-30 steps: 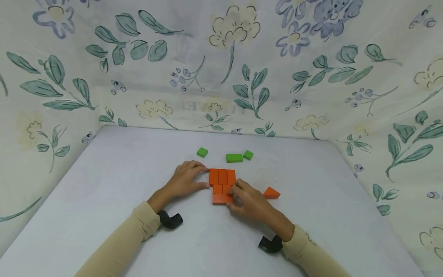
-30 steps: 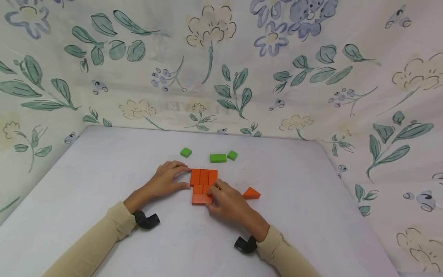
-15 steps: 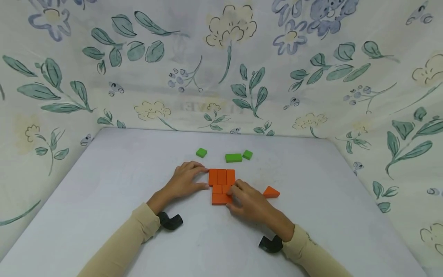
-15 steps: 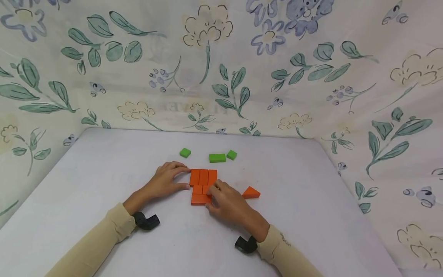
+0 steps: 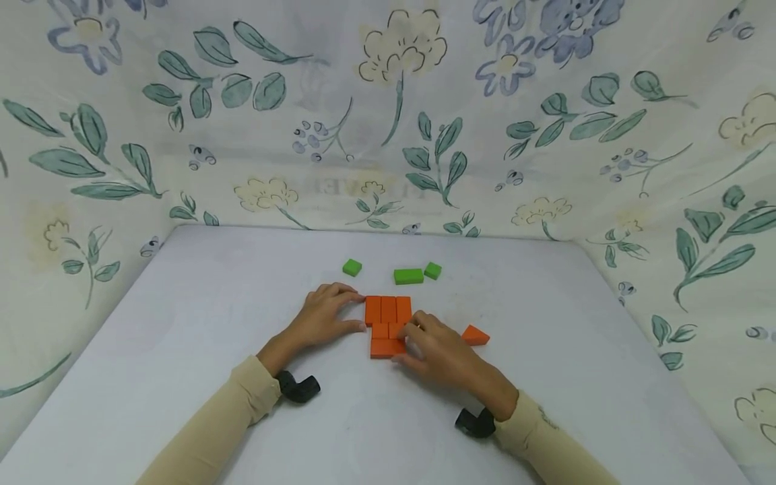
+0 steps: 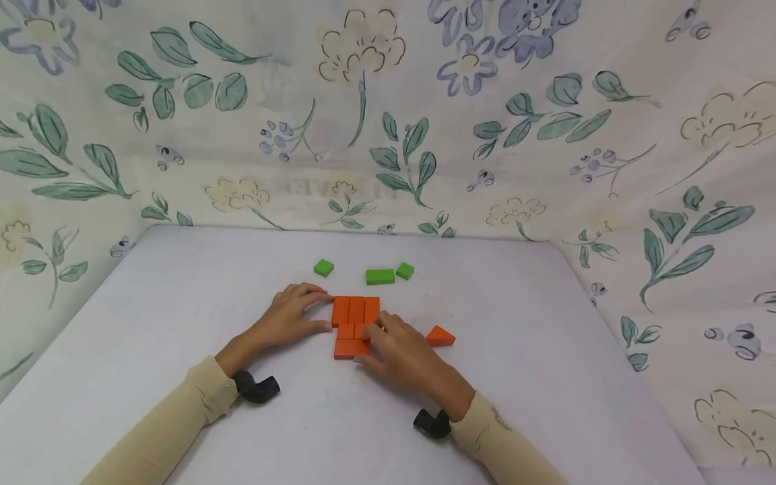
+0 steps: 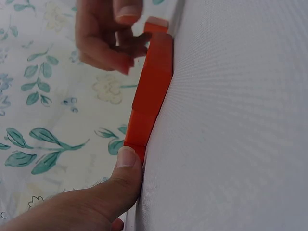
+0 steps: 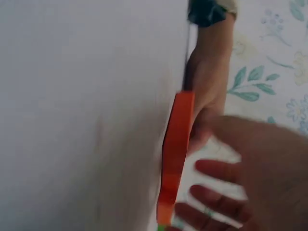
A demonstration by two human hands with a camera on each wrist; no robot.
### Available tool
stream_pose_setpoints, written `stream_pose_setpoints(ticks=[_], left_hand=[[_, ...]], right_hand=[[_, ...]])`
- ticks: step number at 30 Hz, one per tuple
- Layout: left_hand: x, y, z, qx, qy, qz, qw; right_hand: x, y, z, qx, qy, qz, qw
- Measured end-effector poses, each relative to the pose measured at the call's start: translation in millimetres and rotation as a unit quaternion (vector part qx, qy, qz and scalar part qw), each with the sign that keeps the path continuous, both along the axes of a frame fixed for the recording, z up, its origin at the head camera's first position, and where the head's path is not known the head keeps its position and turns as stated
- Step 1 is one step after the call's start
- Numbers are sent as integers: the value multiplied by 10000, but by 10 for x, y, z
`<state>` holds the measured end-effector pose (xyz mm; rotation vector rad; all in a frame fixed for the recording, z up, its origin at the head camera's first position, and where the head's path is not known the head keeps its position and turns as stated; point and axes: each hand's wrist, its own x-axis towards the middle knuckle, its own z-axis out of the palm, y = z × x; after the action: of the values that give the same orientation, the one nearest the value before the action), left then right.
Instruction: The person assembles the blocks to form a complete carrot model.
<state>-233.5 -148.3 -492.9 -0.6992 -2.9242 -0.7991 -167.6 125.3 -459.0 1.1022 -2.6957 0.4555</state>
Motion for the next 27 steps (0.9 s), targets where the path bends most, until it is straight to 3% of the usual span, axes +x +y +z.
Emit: stream_pose_setpoints(ticks=[7, 9, 11, 14, 17, 20, 23, 27], left_hand=[[-3, 14, -17, 16, 28, -35, 10000], [-2, 10, -14, 9, 74, -35, 10000], [0, 3, -14, -9, 112, -38, 9999], [5, -11, -24, -6, 54, -26, 10000], [16, -14, -19, 16, 40, -36, 10000], [17, -8, -10, 32, 41, -19, 10000], [7, -6, -8, 20, 21, 17, 10000], [-3, -2, 3, 22, 61, -31, 10000]], right_hand=[[-52, 333, 362, -188, 74, -356, 9992], [-75, 498, 437, -21, -255, -438, 9987], [-93, 665, 476, 194, -846, -472, 9951], [-98, 868, 463, 409, -1717, -550, 9828], [-88, 978, 405, 340, -2184, -783, 9721], [-68, 1019, 372, 217, -2317, -1114, 9661], [-59, 1065, 379, 117, -2455, -1170, 9622], [-36, 1175, 390, 146, -2347, -546, 9704]])
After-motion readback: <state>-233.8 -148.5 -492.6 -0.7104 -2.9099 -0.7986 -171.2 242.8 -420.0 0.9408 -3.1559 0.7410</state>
